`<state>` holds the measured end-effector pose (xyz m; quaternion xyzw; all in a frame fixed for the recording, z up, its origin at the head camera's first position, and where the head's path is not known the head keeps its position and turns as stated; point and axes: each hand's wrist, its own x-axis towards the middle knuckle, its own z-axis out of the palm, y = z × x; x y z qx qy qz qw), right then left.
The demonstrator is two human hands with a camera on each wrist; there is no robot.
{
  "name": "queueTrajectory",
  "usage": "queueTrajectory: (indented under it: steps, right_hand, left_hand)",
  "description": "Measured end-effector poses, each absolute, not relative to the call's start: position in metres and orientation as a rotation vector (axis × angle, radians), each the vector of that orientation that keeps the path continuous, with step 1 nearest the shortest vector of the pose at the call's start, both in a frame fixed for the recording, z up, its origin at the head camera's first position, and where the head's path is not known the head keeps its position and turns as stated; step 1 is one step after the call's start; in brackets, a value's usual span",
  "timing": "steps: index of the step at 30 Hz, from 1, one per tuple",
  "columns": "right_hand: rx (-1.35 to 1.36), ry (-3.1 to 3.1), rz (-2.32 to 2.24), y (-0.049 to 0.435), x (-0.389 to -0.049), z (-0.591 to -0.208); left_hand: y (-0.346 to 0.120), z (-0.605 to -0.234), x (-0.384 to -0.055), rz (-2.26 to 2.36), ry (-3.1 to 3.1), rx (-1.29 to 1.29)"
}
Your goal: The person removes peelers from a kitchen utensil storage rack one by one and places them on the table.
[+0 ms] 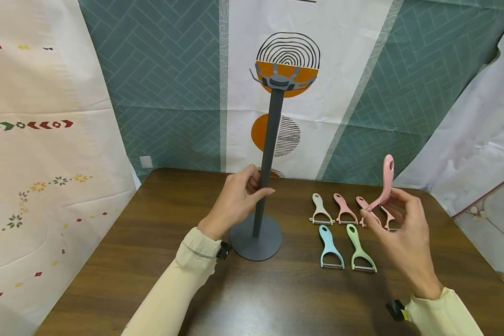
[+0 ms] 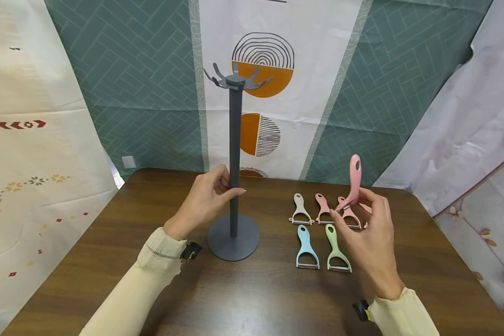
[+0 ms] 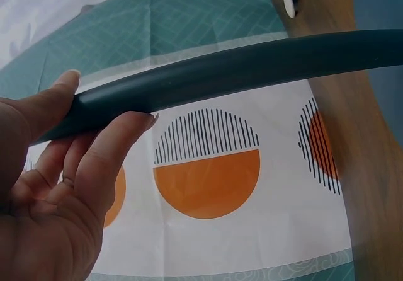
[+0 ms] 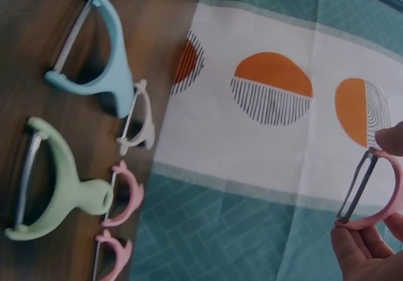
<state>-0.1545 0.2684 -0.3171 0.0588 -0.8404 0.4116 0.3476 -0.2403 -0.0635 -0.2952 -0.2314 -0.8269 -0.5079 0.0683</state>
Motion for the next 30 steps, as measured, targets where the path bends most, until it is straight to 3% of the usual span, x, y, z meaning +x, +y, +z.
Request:
queueTrajectory:
  steps: [30]
  right_hand:
    - [0.002, -2.315, 0.935, 0.294, -0.140, -0.357]
  left_hand:
    - [-0.060, -0.291, -0.243, -1.350, -2.521, -0.807]
